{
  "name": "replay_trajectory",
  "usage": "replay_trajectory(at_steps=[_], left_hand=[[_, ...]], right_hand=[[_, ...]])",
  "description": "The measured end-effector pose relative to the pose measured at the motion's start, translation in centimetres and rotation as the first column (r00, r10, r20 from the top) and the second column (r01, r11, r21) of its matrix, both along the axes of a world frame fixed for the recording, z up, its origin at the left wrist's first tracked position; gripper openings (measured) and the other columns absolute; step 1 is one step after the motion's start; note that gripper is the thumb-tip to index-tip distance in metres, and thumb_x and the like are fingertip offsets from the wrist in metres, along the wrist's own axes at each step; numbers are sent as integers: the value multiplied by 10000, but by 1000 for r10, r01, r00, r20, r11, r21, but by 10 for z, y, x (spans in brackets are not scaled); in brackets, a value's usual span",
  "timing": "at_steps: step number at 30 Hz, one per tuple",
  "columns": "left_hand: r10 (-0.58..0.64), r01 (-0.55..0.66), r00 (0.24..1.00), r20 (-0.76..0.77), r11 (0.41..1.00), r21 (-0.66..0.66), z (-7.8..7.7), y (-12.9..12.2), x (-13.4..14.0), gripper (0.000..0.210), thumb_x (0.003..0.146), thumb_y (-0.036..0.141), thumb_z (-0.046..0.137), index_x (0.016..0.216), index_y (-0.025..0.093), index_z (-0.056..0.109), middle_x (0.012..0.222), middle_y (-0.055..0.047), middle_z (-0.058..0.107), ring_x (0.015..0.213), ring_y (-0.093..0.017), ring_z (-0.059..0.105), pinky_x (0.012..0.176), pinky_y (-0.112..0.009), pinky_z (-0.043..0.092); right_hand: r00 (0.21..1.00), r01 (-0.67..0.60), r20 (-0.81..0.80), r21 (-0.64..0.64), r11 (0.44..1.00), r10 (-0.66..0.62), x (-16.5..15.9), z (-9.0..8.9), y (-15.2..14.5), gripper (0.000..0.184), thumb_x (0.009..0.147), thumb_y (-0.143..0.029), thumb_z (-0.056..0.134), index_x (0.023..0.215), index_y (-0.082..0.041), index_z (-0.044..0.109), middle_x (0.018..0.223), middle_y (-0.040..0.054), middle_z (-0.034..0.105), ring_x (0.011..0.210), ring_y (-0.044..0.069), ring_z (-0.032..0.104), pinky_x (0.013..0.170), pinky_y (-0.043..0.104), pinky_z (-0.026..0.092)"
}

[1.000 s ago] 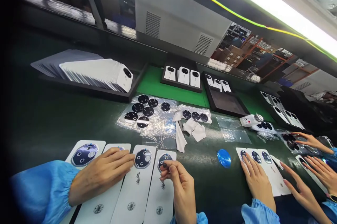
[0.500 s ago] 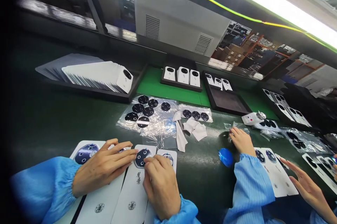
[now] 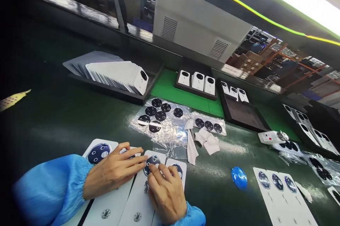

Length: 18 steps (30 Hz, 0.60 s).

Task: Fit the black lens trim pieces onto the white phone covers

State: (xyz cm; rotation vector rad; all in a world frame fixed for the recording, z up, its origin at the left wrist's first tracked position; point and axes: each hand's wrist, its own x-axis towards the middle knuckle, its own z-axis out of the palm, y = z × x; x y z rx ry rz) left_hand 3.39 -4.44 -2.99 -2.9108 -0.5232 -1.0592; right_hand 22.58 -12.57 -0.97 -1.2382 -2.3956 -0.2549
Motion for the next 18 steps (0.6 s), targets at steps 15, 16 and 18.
replay_trajectory(at_steps=[15,16,18], left_hand=[[13,0,995,-96,991,135,-3,-2,-1,341,988,31,298,962,123,626,997,-33,722,1029,-171,580,924,-376,312],[10,-1,996,-85,994,112,-2,-1,-1,324,983,34,314,953,127,624,986,-31,723,1014,-172,586,915,-374,313],[5,-3,998,-55,999,42,1,1,-2,275,974,53,357,960,144,616,958,-17,722,967,-170,601,876,-362,322]], right_hand=[[1000,-14,26,20,1000,14,-2,-2,5,291,974,-83,314,903,-171,581,1013,62,738,874,181,617,691,315,431],[1000,-11,-17,-17,1000,11,-1,0,4,256,961,-82,343,902,-180,572,1015,61,735,878,186,619,695,312,449],[986,22,-160,-110,994,-39,2,4,1,196,935,-81,398,902,-203,548,1021,59,723,897,187,628,731,300,490]])
